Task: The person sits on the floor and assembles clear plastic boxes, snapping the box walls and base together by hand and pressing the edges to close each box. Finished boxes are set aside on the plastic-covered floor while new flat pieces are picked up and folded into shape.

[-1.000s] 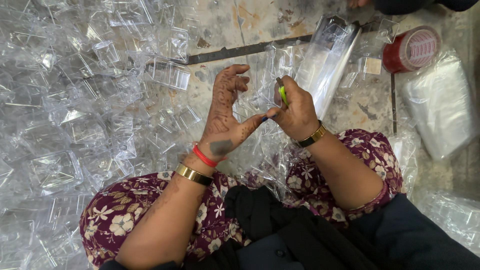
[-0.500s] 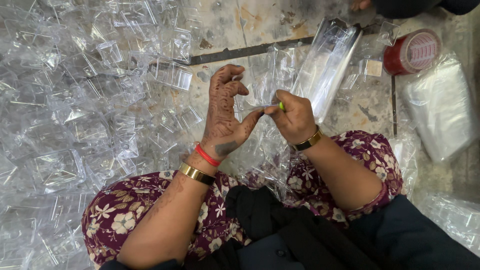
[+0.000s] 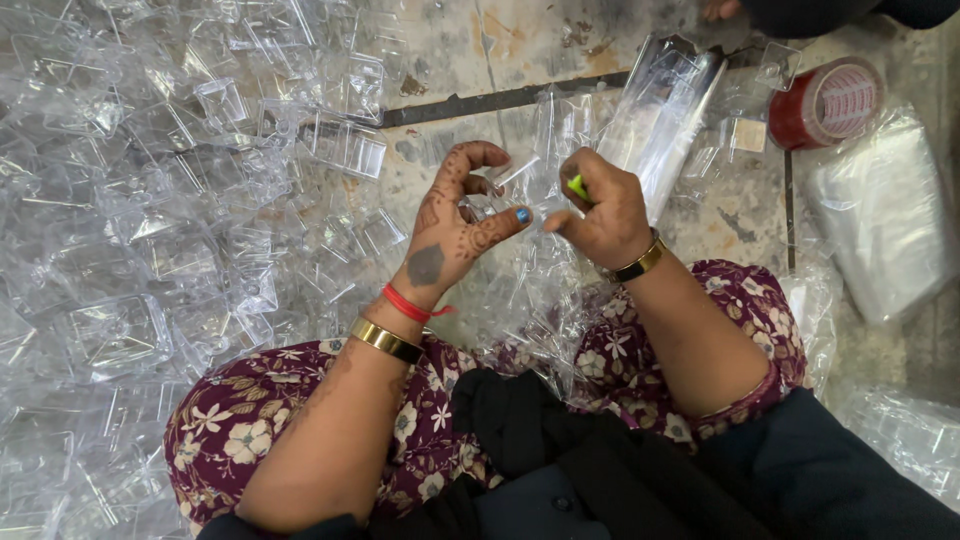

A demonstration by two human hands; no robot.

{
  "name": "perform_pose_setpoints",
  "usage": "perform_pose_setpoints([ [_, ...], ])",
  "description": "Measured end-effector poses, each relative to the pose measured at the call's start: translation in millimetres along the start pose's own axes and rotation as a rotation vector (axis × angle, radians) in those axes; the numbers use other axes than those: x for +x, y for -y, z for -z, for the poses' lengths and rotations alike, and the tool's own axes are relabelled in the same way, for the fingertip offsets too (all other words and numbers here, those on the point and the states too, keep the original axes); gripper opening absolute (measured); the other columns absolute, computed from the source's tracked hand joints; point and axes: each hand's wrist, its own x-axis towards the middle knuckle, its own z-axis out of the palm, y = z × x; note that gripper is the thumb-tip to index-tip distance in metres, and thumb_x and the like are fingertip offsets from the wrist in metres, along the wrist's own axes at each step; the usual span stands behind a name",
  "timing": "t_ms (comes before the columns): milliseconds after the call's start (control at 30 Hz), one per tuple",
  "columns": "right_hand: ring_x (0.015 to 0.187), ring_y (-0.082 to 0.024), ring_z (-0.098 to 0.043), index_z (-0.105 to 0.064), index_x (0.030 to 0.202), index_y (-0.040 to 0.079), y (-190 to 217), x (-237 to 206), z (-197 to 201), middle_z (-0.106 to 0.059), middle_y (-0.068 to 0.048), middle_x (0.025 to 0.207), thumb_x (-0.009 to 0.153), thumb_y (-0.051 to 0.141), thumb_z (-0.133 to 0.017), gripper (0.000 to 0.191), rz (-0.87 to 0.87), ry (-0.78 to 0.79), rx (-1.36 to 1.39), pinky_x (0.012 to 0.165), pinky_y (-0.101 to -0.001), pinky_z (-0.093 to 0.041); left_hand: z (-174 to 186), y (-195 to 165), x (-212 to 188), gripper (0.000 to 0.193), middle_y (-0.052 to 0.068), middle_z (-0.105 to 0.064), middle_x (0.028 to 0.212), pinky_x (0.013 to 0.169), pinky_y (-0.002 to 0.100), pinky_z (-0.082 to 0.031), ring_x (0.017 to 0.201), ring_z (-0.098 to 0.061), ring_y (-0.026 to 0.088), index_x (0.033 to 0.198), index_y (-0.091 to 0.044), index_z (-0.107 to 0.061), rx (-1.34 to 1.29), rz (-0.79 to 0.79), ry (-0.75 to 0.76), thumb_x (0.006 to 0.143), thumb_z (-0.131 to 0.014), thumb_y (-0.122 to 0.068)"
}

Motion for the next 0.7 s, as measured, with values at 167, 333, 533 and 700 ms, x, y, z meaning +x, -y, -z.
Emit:
perform_pose_setpoints([
  [167,0.064,-0.011,-0.049,-0.053,0.106,0.007,1.8,3.3,6.3,-0.050,0.000,0.073,0.071,0.088,-0.067,0.090,0.093,0.173,-0.003,0.059,-0.0278,-0.040,4.4,-4.1,2.1,0.052,0.003,-0.064,0.119,0.075,0.029,-0.054,0.093,-0.057,0.012,0.128,-0.010,-0.059,-0.083,0.100,0.144,0.081,-0.080,-0.019],
  [333,0.061,-0.013,-0.053,-0.051,0.102,0.007,0.7,2.8,8.8,-0.050,0.000,0.069,0.066,0.089,-0.069,0.091,0.128,0.202,-0.064,0.057,-0.0298,-0.043,3.7,-6.3,2.4,0.049,0.005,-0.064,0.118,0.065,0.026,-0.057,0.087,-0.059,0.011,0.127,-0.009,-0.059,-0.117,0.170,0.202,0.083,-0.076,-0.019],
  [533,0.058,-0.021,-0.054,-0.055,0.086,0.007,-7.1,2.2,7.8,-0.051,-0.004,0.066,0.075,0.079,-0.072,0.074,0.273,0.134,-0.164,0.055,-0.0342,-0.042,2.9,1.7,0.5,0.049,0.008,-0.064,0.120,0.065,0.026,-0.058,0.089,-0.060,0.011,0.131,-0.008,-0.056,-0.174,0.150,0.216,0.088,-0.076,-0.018],
  [700,0.056,-0.027,-0.053,-0.053,0.073,0.009,-8.0,1.3,9.5,-0.048,-0.007,0.062,0.085,0.069,-0.074,0.065,0.375,0.142,-0.207,0.054,-0.0384,-0.039,5.9,8.7,3.8,0.047,0.009,-0.068,0.124,0.067,0.027,-0.059,0.090,-0.061,0.011,0.131,-0.008,-0.053,-0.202,0.182,0.192,0.090,-0.074,-0.017],
])
